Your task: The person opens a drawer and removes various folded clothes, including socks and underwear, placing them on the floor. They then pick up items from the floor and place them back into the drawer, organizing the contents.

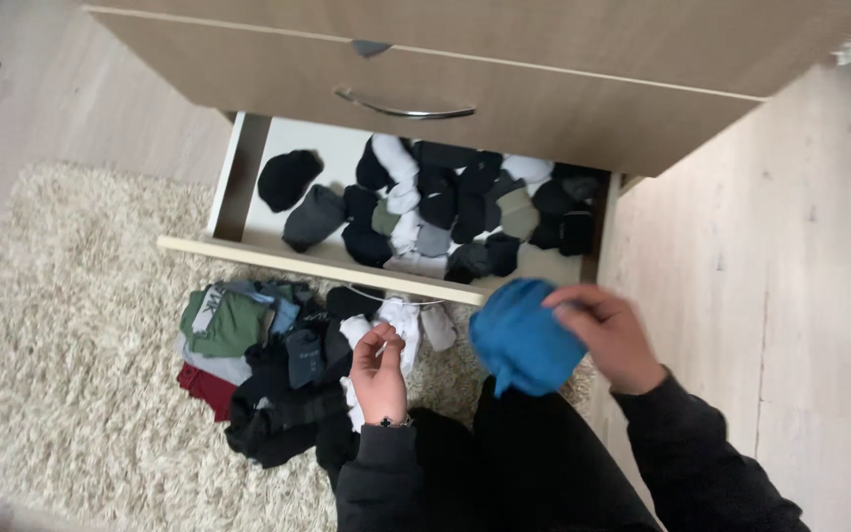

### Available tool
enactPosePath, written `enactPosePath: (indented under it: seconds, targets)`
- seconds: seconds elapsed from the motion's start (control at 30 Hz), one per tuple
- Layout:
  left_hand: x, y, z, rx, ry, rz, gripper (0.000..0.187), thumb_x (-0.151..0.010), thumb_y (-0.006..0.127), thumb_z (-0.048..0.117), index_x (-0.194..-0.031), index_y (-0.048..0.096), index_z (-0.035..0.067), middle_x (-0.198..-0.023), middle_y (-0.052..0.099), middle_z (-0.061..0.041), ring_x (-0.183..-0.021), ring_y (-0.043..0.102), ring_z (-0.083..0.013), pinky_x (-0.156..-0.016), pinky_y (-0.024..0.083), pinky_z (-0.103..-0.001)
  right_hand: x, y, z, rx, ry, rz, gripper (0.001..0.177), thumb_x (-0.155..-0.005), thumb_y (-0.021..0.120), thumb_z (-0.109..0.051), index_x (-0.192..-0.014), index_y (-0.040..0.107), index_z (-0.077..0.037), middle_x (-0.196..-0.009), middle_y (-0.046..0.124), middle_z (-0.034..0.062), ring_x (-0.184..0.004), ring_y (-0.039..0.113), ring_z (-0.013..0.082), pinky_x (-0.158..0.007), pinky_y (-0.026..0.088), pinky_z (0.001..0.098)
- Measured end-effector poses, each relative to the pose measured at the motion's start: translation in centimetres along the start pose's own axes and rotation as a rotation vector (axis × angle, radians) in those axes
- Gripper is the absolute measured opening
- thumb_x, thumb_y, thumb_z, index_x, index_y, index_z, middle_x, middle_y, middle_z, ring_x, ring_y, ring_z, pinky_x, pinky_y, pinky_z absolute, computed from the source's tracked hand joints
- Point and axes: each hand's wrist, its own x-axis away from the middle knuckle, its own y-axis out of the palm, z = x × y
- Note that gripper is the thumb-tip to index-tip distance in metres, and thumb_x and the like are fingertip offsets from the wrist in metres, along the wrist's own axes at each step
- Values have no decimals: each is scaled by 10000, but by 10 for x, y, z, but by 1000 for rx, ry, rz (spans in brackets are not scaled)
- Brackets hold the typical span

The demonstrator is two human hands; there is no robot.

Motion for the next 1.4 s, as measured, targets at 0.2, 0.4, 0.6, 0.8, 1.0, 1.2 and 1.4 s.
enactPosePath:
  seconds: [0.2,0.4,0.6,0.8,1.0,1.2,1.4]
  targets:
    - [14,17,-1,-18,12,-43,283,-906,657,-7,-1186,647,-49,-1074,698,-92,-981,646,-148,-915,531,-290,-3,-54,-28,364,-225,466,165,-1049,651,-142,-1138,739,-34,-808,656,25,-703,537,91,-632,451,274]
    - [21,29,16,-75,37,-56,271,-909,647,-3,-1176,638,-49,-1067,691,-83,-963,646,-147,-890,541,-289,-35,-94,-36,725,-486,621,158,-1058,657,-172,-1104,758,-61,-984,719,164,-881,710,271,-792,559,368]
    - [23,34,11,-62,22,-62,267,-928,631,4,-1190,631,-46,-1063,694,-80,-938,654,-151,-880,542,-290,-79,-104,40,624,-339,548,187,-981,683,-210,-1065,720,-47,-956,726,157,-875,720,320,-766,555,406]
    - [29,44,13,-51,8,-71,269,-926,647,-14,-1192,629,-45,-1048,677,-69,-943,642,-139,-891,545,-289,-85,-112,168,870,-60,201,286,-858,733,-320,-1026,782,-94,-981,713,194,-895,695,399,-788,566,488]
    - [5,35,2,-84,33,-61,257,-934,620,-9,-1188,630,-46,-1049,684,-65,-946,644,-140,-895,531,-287,-90,-85,84,1018,249,164,324,-852,738,-394,-1034,784,-130,-987,729,149,-937,701,374,-812,574,494]
    - [-17,35,-11,-41,29,-40,244,-953,621,8,-1193,628,-36,-1071,687,-69,-929,644,-148,-882,535,-298,-144,-41,84,918,-112,116,285,-885,722,-341,-1037,759,-102,-1014,725,141,-991,690,342,-853,560,453]
    - [-31,29,-12,-29,-11,-11,245,-951,638,21,-1191,631,-29,-1086,689,-68,-938,652,-152,-885,542,-304,-220,76,81,738,-341,-88,499,-872,753,-323,-1313,625,-127,-1310,608,180,-1193,601,388,-993,503,443]
